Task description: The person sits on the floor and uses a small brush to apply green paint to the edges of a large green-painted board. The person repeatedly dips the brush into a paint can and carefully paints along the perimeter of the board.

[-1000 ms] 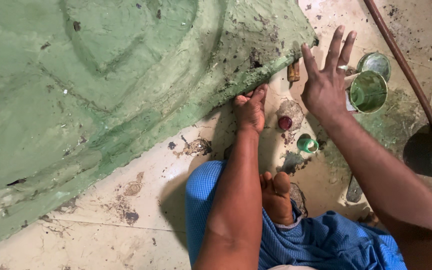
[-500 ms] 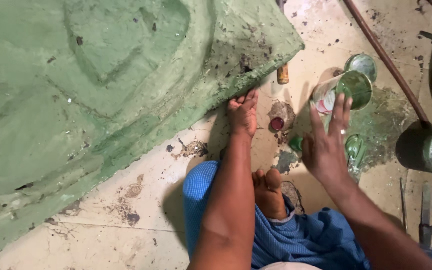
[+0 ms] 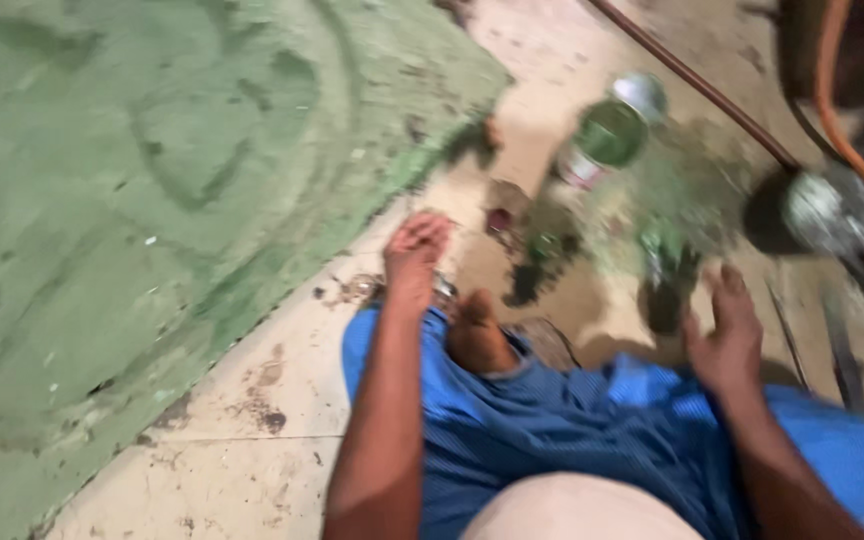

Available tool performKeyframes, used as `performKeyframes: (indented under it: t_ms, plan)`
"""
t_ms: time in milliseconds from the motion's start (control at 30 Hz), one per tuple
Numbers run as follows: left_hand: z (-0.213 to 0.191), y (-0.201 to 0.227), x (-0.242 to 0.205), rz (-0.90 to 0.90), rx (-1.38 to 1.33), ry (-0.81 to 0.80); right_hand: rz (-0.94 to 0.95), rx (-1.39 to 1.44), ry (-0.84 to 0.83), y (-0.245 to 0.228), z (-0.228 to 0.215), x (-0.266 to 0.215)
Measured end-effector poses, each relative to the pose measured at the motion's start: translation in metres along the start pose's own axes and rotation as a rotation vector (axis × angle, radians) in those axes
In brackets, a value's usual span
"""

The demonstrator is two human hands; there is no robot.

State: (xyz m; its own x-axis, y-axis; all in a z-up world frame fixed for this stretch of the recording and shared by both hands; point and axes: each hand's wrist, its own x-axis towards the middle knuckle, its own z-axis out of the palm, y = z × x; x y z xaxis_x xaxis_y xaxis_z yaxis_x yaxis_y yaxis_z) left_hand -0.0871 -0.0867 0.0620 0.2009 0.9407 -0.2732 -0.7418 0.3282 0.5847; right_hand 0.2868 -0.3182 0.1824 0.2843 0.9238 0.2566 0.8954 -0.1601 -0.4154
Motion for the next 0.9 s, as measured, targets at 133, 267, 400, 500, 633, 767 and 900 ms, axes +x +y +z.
performKeyframes:
  t_ms: [133, 267, 400, 500, 633, 767, 900]
  plan:
    - [0.031, 0.043, -0.068, -0.006, 0.106, -0.059, 0.261, 0.084, -0.107, 0.091, 0.009, -0.012]
    - [0.064, 0.074, -0.112, 0.046, 0.166, -0.07, 0.166, -0.021, -0.244, 0.11, 0.033, 0.002]
    - [0.08, 0.084, -0.14, 0.081, 0.134, -0.097, 0.027, -0.115, -0.327, 0.086, 0.026, 0.037]
    - [0.074, 0.086, -0.149, 0.073, 0.154, -0.103, -0.009, -0.259, -0.466, 0.065, 0.02, 0.066]
    - [0.059, 0.083, -0.15, 0.063, 0.138, -0.12, -0.048, -0.363, -0.569, 0.059, 0.026, 0.099]
    - [0.059, 0.079, -0.138, 0.051, 0.142, -0.139, -0.204, -0.394, -0.558, 0.063, 0.026, 0.112]
    - [0.058, 0.078, -0.133, 0.043, 0.076, -0.165, -0.168, -0.275, -0.574, 0.071, 0.031, 0.095]
